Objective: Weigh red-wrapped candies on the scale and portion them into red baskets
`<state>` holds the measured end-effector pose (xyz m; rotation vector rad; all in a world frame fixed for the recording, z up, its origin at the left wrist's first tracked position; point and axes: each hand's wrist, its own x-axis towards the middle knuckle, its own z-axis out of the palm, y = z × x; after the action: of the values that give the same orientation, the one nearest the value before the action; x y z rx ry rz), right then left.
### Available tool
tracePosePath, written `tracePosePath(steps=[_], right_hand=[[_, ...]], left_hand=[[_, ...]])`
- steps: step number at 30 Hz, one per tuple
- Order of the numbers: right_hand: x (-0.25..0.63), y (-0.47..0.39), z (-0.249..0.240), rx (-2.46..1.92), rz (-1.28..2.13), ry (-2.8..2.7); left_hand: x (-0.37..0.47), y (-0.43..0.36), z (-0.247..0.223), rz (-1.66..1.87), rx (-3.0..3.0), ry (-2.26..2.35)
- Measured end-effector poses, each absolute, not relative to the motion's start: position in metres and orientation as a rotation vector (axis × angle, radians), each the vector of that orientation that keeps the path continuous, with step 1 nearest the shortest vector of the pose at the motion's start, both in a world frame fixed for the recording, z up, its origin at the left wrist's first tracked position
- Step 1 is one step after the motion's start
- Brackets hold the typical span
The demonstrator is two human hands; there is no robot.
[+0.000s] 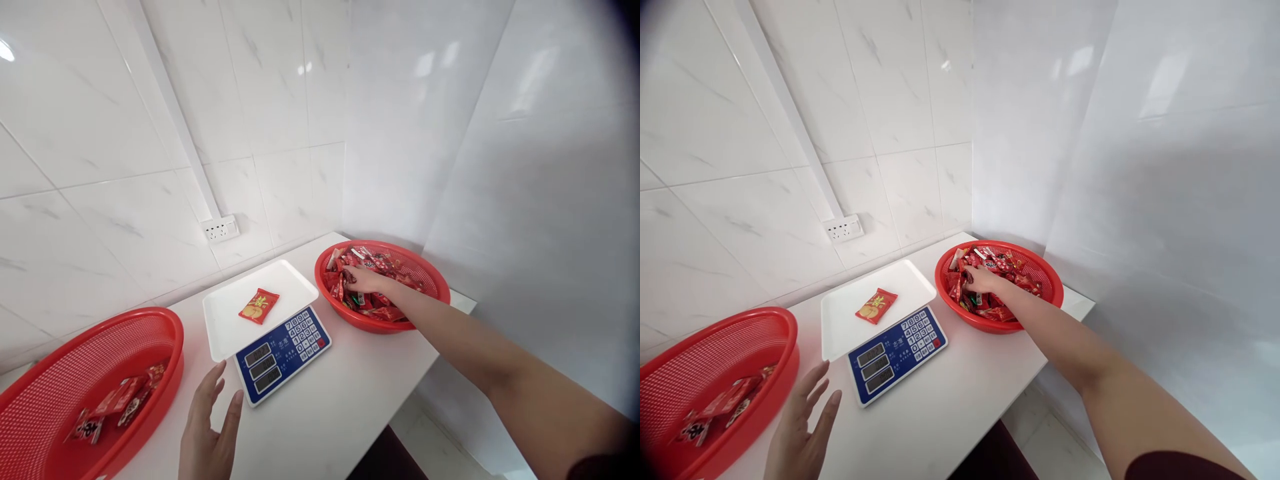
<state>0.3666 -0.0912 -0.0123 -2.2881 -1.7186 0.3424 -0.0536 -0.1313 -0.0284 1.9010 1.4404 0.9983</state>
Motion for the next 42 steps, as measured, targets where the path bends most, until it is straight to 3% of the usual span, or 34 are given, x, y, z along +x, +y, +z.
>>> tracePosePath(steps=[9,18,22,27,32,38,42], right_hand=[[0.362,-0.101,-0.015,-2.242,0.411,-1.61],[0.35,-0.136,0.044,-2.038,0.188,-1.324],[0.297,-0.145,0.059,-1.733,0.43,-1.396],[0.232,-0.121,0.025,-1.62,0.715,-1.551],[0.21,-0.094,-0.005,-1.575,0.551,-1.567],[0.219,-0.138,-0.011,-1.612,0.763,-1.271],[0.209,-0.174,-0.034,-1.591,0.884,-1.113]], left_hand=[[-0.039,-0.13,-0.026,1.003,1.857,1.405],[-0.008,-0.119,-0.02,0.963,1.803,1.208],[0.007,-0.116,-0.013,0.825,1.793,0.997],[0.018,-0.118,-0.011,0.798,1.913,0.929],[0.004,-0.117,-0.016,0.885,2.108,1.03],[-0.024,-0.123,-0.027,0.936,2.041,1.161],[-0.022,-0.144,-0.038,0.715,1.723,1.014]])
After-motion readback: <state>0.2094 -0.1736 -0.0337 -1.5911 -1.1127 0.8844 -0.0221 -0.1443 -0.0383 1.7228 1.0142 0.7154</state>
